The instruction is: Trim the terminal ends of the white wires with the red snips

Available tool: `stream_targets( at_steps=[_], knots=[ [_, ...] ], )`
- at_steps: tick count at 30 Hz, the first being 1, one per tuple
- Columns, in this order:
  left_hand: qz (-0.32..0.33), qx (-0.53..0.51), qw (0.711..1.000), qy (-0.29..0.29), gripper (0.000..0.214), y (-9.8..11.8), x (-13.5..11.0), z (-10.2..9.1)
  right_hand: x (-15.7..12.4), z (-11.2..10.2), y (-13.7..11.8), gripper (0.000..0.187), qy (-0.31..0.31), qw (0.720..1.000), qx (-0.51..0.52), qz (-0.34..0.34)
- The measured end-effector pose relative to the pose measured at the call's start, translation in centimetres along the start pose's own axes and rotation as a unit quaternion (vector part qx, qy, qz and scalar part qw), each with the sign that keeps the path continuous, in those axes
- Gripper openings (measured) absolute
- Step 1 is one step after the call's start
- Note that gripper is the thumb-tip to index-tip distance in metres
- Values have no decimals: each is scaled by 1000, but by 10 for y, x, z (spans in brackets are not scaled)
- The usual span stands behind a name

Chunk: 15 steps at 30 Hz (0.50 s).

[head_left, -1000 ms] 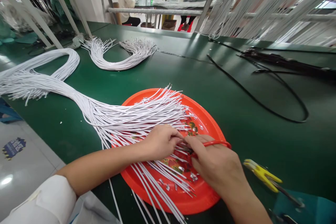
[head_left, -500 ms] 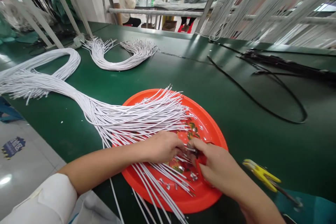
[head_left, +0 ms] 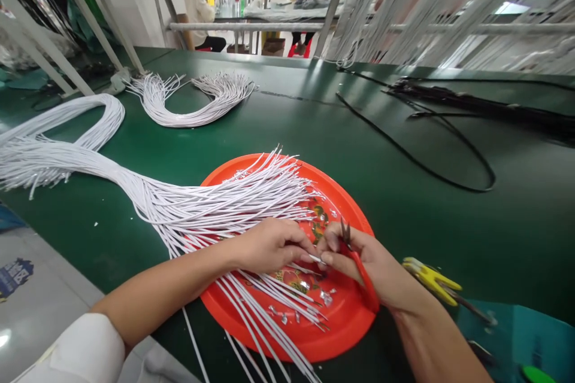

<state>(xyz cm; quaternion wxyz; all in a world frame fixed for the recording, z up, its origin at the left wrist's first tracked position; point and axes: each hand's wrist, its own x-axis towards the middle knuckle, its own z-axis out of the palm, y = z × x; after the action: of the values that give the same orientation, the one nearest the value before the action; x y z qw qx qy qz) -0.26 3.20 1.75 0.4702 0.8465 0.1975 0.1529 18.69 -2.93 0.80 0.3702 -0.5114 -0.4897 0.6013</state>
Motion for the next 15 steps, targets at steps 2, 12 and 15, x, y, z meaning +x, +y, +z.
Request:
stream_targets(
  at_steps=[2,12,15],
  knots=[
    [12,8,1000,23,11,0,0,0,1,2,1,35,-2,998,54,11],
    [-36,-44,998,16,15,4,0,-3,4,8,2,44,25,983,171,57],
    [-1,-16,998,62,11,2,0,2,5,7,4,44,23,983,173,57]
  ],
)
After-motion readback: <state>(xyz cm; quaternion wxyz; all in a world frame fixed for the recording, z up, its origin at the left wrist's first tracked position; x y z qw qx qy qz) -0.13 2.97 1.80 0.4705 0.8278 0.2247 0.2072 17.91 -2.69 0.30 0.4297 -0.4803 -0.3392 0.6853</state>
